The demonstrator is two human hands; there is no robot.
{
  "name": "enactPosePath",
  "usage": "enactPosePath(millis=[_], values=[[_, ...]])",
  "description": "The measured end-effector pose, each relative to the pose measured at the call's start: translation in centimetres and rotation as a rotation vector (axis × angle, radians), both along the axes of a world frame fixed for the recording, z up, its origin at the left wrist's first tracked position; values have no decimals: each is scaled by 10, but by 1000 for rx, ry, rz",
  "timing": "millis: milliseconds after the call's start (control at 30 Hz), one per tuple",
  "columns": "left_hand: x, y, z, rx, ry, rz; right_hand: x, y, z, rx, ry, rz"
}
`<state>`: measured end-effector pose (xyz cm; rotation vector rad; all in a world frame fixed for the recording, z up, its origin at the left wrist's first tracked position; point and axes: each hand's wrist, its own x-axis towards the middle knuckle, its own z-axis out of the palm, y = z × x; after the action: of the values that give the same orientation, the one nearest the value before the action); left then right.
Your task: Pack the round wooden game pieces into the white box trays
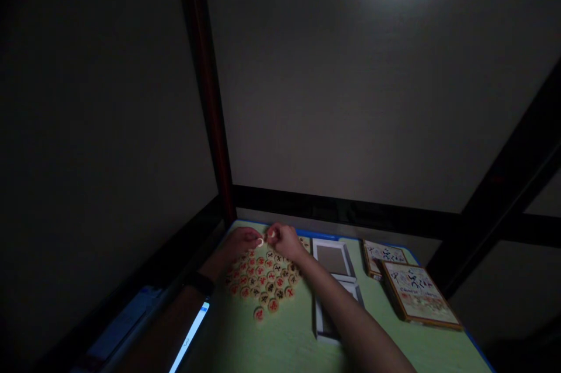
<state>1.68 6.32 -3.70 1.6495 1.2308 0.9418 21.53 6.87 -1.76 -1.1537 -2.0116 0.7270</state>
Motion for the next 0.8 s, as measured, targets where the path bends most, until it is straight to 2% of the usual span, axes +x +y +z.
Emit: enactPosePath(millis=[100, 233, 400, 500, 667, 800], values=[[5, -3, 1, 64, 218, 19, 14, 3, 5, -15, -33, -36], [11, -9, 4, 168, 567, -36, 34, -1, 13, 2, -116, -99], [16, -14, 8, 185, 610, -50, 60, -11, 18, -40, -287, -39], [18, -14, 10, 207, 629, -16, 71, -15, 18, 42, -446, -21], [11, -11, 11, 268, 713, 47, 82, -15, 14, 88, -623, -101], [2, -7, 10, 276, 735, 82, 85, -17, 7, 69, -707, -80]])
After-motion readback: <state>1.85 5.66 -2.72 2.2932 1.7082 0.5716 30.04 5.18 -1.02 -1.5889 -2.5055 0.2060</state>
